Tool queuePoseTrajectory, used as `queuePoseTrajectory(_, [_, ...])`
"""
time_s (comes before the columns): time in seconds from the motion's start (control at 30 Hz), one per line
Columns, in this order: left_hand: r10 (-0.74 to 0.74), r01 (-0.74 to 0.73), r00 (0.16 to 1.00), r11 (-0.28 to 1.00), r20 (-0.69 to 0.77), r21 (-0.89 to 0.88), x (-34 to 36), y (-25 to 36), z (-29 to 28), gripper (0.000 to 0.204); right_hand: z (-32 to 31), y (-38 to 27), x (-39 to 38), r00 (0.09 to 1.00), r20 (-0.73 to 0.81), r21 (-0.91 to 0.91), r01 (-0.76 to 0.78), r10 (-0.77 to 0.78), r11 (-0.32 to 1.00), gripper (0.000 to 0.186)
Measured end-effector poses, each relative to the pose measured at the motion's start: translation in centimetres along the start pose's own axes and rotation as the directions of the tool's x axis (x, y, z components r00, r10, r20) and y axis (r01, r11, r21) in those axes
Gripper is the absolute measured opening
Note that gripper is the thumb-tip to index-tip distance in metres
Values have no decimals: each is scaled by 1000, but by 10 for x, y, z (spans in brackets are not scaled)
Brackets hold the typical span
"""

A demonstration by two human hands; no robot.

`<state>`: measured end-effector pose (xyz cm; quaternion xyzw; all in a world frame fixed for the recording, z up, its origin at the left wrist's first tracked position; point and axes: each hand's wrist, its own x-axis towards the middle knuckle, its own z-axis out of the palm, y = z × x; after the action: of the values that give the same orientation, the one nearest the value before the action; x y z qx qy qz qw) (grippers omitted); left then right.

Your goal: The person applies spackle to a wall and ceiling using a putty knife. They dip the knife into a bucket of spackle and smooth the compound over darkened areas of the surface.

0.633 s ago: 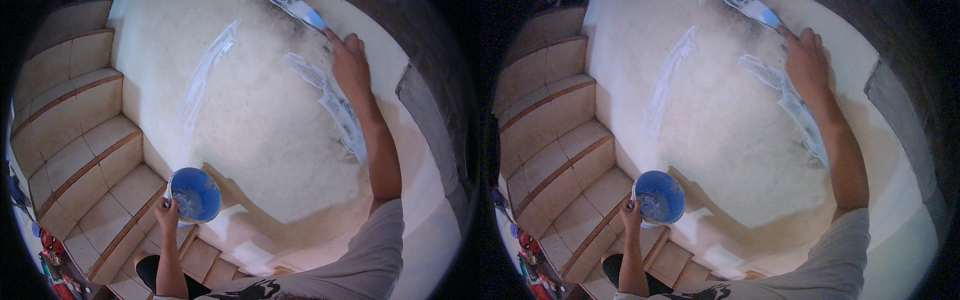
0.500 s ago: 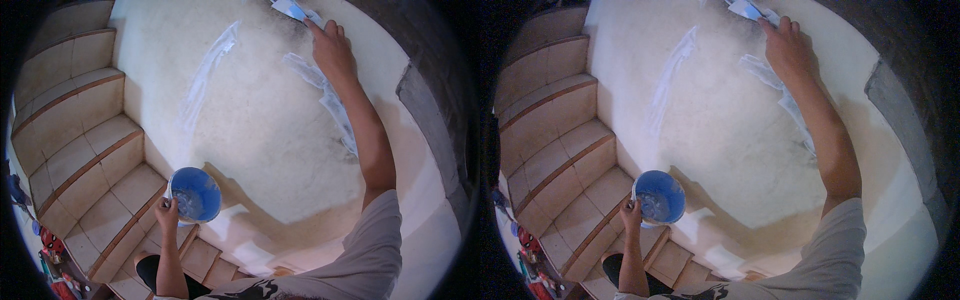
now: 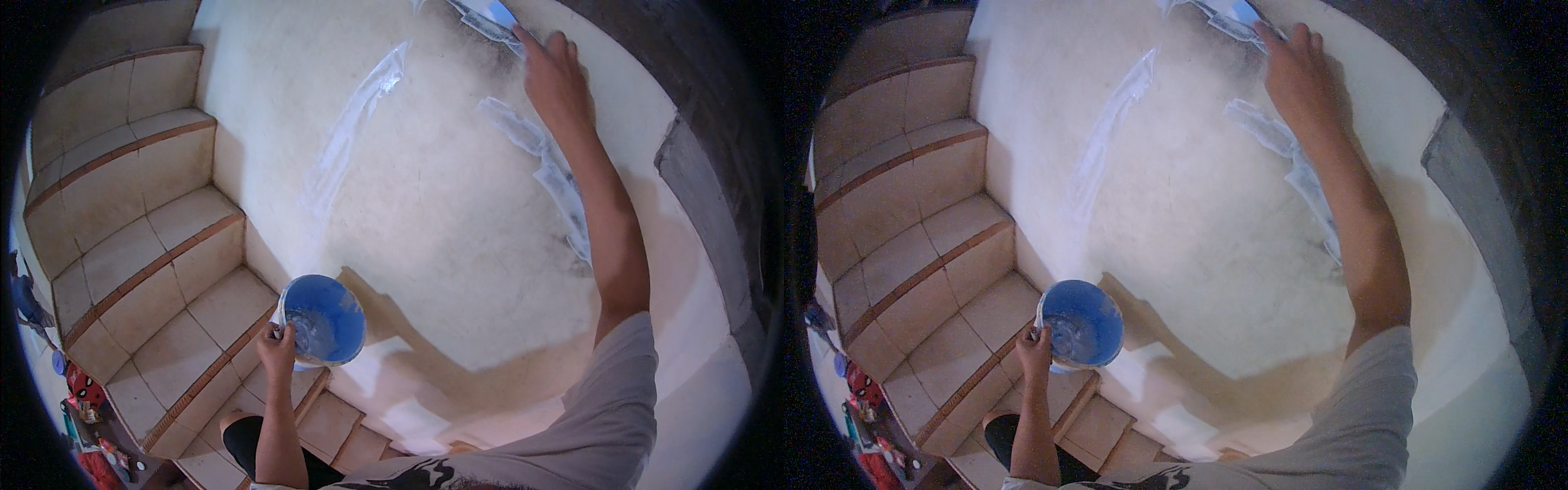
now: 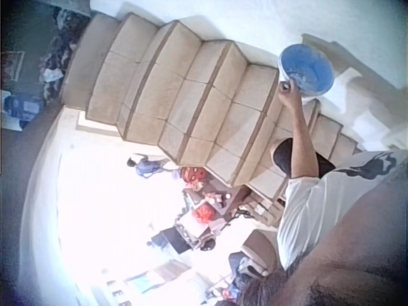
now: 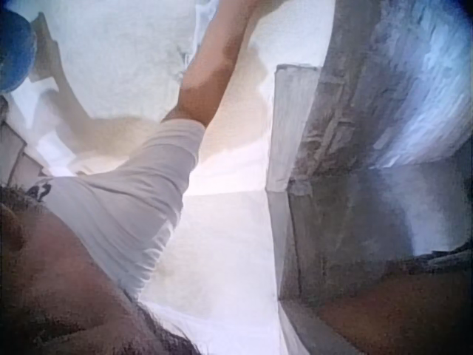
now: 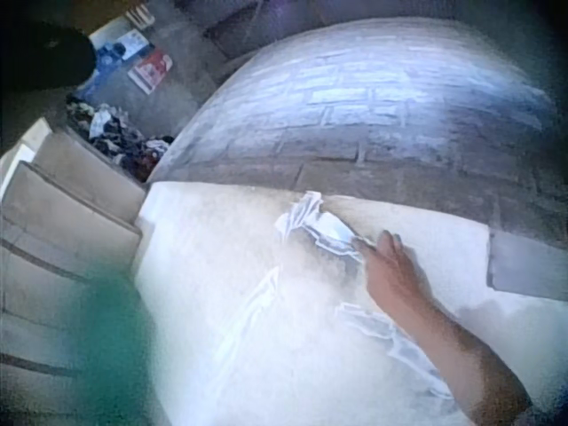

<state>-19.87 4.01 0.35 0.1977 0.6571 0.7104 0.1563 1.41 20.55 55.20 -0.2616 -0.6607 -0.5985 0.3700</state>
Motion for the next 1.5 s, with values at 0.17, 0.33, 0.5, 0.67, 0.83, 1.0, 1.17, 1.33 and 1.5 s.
queuePoseTrajectory(0.17, [49,-49,999,998,-5,-44,4,-12,9,26,28,1,27,1000,-8,-73,-14,14,997,50])
queuePoseTrajectory(0.33, [50,-50,999,998,-12,-41,0,1,2,26,24,24,-19,991,125,-64,-33,41,997,50])
queuePoseTrajectory(0.5, [47,-47,999,998,-22,-36,8,-12,8,24,0,42,-44,997,61,20,-57,55,998,47])
queuePoseTrajectory(0.67, [55,-55,998,998,-8,0,-2,10,1,23,26,18,8,998,-24,27,-61,61,998,49])
queuePoseTrajectory(0.83, [69,-70,997,996,-16,-56,1,4,-3,25,52,-19,61,981,-133,51,-134,140,990,44])
queuePoseTrajectory(1.0, [59,-60,998,996,-18,-60,5,-5,-2,28,73,-16,72,980,-72,-43,-187,183,981,44])
queuePoseTrajectory(1.17, [58,-59,998,998,-34,-32,4,0,-11,27,50,-31,18,990,73,28,-124,122,992,48])
queuePoseTrajectory(1.33, [73,-74,997,996,-32,-41,8,1,-6,27,24,-54,12,974,97,230,-222,205,947,56])
queuePoseTrajectory(1.5, [75,-75,997,997,8,-36,4,20,-5,26,63,-67,56,946,38,440,-306,323,844,62])
